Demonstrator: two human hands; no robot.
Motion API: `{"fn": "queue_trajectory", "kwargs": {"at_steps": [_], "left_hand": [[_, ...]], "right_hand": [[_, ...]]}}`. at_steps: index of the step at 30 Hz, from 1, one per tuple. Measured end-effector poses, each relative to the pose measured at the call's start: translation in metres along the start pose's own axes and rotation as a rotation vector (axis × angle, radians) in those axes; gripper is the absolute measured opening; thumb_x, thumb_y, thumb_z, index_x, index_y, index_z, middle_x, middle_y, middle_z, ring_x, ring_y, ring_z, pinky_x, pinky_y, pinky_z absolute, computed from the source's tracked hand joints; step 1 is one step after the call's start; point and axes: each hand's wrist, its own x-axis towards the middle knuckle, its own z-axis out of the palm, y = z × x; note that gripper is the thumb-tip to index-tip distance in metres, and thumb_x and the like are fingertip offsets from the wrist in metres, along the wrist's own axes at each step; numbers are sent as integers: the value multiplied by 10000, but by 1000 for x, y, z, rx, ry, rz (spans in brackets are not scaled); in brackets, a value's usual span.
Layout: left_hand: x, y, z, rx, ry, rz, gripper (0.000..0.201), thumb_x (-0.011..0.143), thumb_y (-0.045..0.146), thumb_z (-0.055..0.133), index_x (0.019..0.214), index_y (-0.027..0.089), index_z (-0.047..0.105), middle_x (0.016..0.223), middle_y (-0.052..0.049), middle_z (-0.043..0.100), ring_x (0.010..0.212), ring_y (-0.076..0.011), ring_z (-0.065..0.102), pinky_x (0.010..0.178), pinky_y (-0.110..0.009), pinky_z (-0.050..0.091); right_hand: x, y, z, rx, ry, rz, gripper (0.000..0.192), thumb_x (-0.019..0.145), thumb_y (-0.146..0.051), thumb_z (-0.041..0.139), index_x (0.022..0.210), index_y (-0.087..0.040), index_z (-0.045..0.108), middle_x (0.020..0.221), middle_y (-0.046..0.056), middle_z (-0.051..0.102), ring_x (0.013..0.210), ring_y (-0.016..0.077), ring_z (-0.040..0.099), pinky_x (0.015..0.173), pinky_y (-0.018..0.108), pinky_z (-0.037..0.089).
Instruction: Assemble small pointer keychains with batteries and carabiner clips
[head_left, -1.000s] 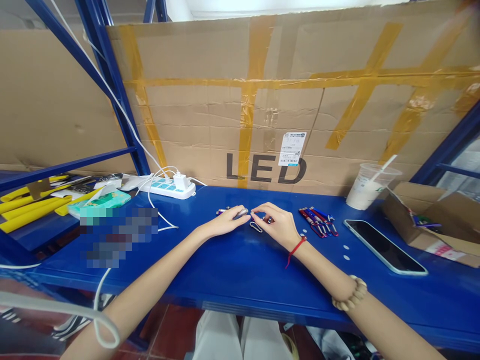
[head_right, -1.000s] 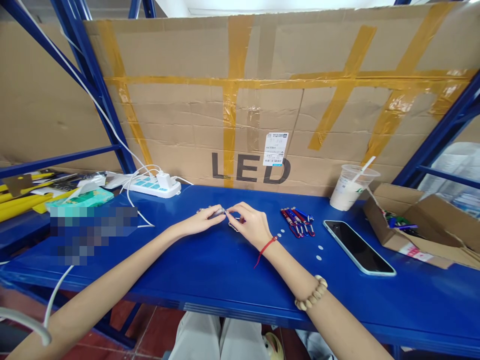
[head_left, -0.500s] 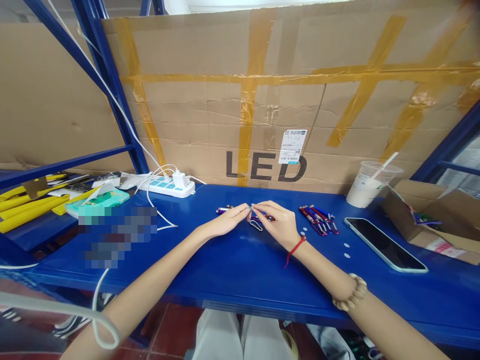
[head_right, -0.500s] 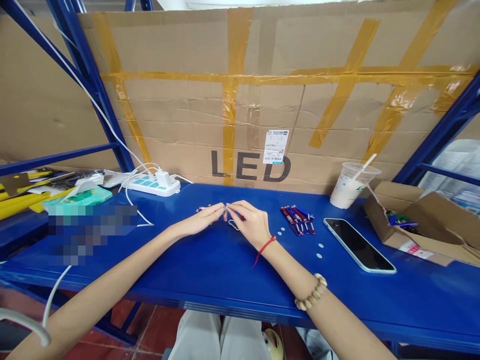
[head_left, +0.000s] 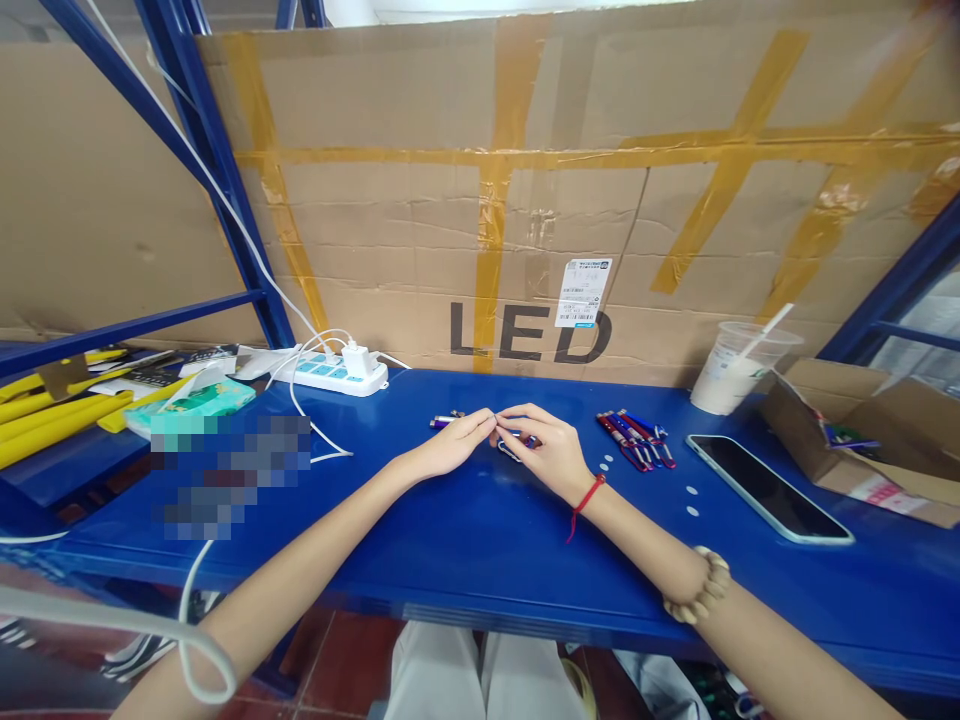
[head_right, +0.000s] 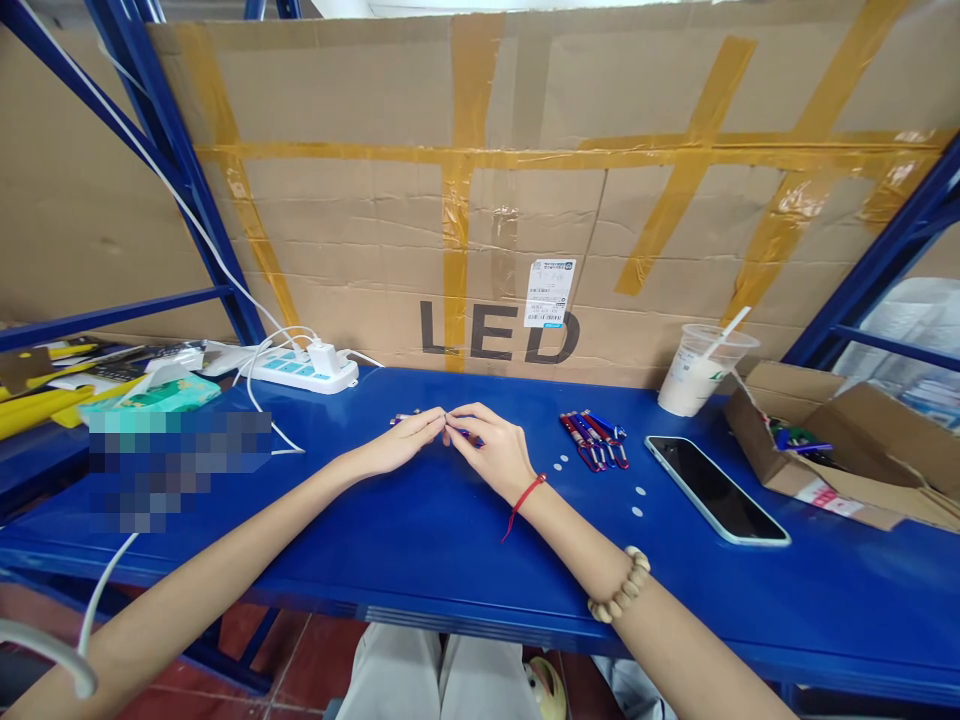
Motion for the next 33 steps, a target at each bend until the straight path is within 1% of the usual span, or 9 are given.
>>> {"fn": "queue_trajectory", "kwargs": {"at_steps": [4, 9, 13, 15, 17, 19, 22, 27, 33], "left_hand": [[1, -2, -3, 66, 9, 8, 349, 898, 403, 255, 771, 176, 489, 800, 10, 533, 775, -110, 475, 779, -220, 368], [2, -11, -7, 142, -8, -5, 340, 890, 402, 283, 784, 182, 520, 819, 13, 565, 830, -121, 501, 818, -233, 354], [3, -14, -12, 143, -27, -6, 340, 883, 413, 291, 774, 185, 518, 807, 16, 570, 791, -112, 512, 791, -231, 369], [2, -15, -18, 139, 21, -27, 358, 880, 441, 273, 772, 186, 499, 788, 13, 563, 749, -111, 517, 736, -228, 389], [1, -18, -24, 172, 112, -67, 350, 869, 474, 283, 788, 192, 473, 762, 12, 555, 738, -119, 528, 711, -238, 398], [-1, -24, -29, 225, 156, -109, 306, 810, 506, 427, 821, 201, 441, 763, 17, 557, 734, -133, 539, 692, -248, 402], [-2, -36, -32, 263, 92, -116, 416, 625, 416, 700, 836, 203, 411, 773, 21, 575, 755, -153, 556, 668, -245, 410], [1, -48, -29, 270, 14, -91, 258, 703, 225, 629, 811, 199, 396, 759, 20, 593, 696, -119, 548, 638, -224, 397], [3, -40, -21, 147, 22, -63, 284, 694, 253, 635, 777, 197, 368, 740, 27, 583, 661, -100, 538, 633, -216, 401]], "right_hand": [[1, -1, -2, -10, 7, 46, 199, 830, -318, 538, 776, -190, 681, 919, 33, 660, 512, 56, 544, 538, 201, 462], [3, -1, -7, -7, -192, 99, 163, 833, -294, 523, 877, -212, 656, 1042, 25, 613, 569, 53, 564, 520, 184, 444], [4, -3, -9, -65, -246, 107, 175, 849, -277, 490, 918, -236, 646, 1058, 14, 603, 610, 61, 580, 534, 181, 436], [4, -3, -8, -88, -234, 110, 202, 862, -275, 467, 977, -243, 630, 1052, 12, 604, 608, 61, 580, 541, 182, 432], [4, -2, -8, -101, -225, 111, 225, 869, -266, 451, 1022, -244, 615, 1045, 15, 606, 596, 61, 576, 552, 184, 432], [3, 0, -7, -114, -223, 109, 235, 867, -254, 450, 1037, -244, 612, 1041, 18, 608, 589, 62, 574, 567, 186, 436], [2, 4, -6, -137, -214, 109, 240, 858, -240, 460, 1038, -244, 619, 1029, 17, 610, 591, 63, 573, 570, 186, 433], [1, 6, -4, -146, -219, 89, 249, 857, -229, 454, 1028, -249, 633, 1016, 14, 610, 578, 55, 564, 554, 183, 427], [1, 5, -4, -133, -260, 97, 232, 848, -233, 476, 1009, -259, 641, 1005, 5, 615, 578, 61, 564, 540, 191, 427]]}}
